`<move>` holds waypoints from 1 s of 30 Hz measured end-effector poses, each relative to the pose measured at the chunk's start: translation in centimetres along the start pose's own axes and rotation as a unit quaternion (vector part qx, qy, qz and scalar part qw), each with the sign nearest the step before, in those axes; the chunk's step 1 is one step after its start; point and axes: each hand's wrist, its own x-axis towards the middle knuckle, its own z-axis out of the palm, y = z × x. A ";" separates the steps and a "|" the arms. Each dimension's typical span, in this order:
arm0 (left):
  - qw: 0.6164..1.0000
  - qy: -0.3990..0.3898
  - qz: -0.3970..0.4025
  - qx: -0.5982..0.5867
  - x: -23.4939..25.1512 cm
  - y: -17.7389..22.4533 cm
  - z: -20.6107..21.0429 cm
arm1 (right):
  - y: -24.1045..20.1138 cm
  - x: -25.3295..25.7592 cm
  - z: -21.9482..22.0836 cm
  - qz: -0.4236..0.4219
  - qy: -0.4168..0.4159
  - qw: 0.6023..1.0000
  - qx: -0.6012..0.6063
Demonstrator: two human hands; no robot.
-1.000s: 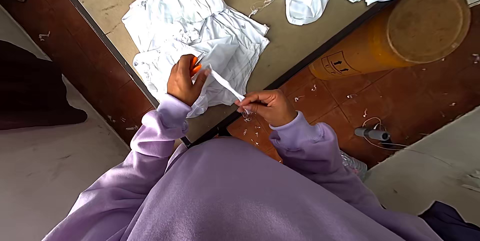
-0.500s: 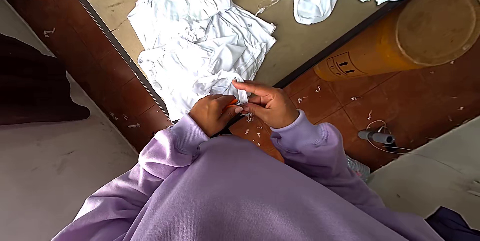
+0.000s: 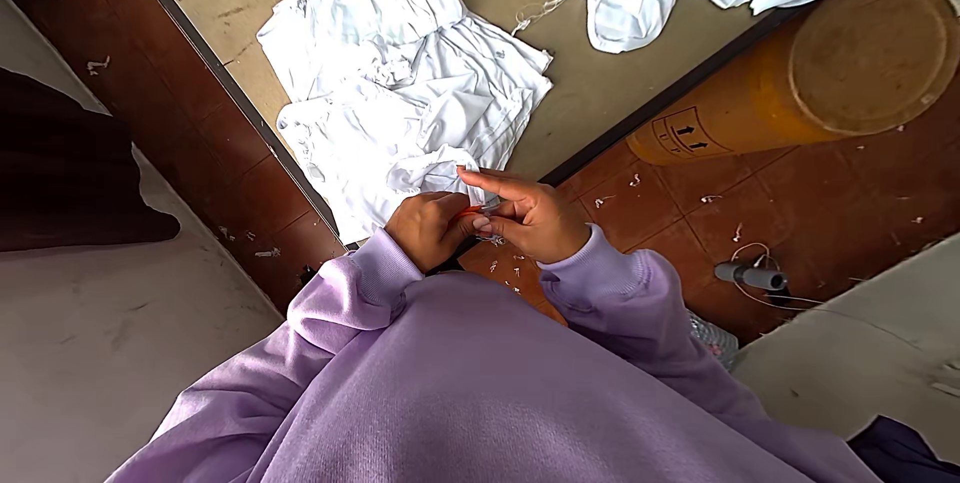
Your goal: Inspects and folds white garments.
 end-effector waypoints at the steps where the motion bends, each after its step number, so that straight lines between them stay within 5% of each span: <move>1: 1.000 0.010 0.016 0.000 0.1 0.0 0.1 | 0.1 -0.1 0.0 -0.003 -0.004 1.000 -0.002; 6: 0.996 -0.076 0.005 -0.034 -0.8 -0.4 -1.0 | 0.4 -4.5 -3.0 0.017 -0.036 0.997 -0.061; 10: 0.995 0.002 -0.088 0.043 -1.7 -2.1 -1.2 | 2.5 -12.0 -7.3 0.196 -0.128 0.971 -0.045; 12: 0.985 0.010 -0.146 0.092 -1.3 -3.3 -1.3 | 4.2 -14.7 -8.8 0.367 -0.220 0.899 -0.095; 16: 0.939 -0.160 -0.264 0.151 0.3 -4.2 -1.2 | 9.0 -17.7 -7.4 0.598 -0.369 0.611 -0.365; 17: 0.928 -0.200 -0.275 0.153 0.6 -4.0 -1.1 | 9.6 -18.3 -7.1 0.615 -0.364 0.576 -0.398; 19: 0.916 -0.262 -0.271 0.140 1.0 -3.3 -1.3 | 9.4 -17.7 -6.9 0.591 -0.326 0.607 -0.419; 22: 0.911 -0.338 -0.224 0.074 0.4 -2.7 -1.4 | 7.1 -13.7 -6.2 0.486 -0.180 0.744 -0.422; 26: 0.880 -0.434 -0.193 0.026 -1.2 -2.9 -0.6 | 3.9 -5.6 -3.8 0.245 -0.036 0.871 -0.425; 30: 0.929 -0.320 -0.183 -0.018 -2.7 -3.1 -2.1 | 2.5 2.3 -1.3 0.059 0.033 0.916 -0.396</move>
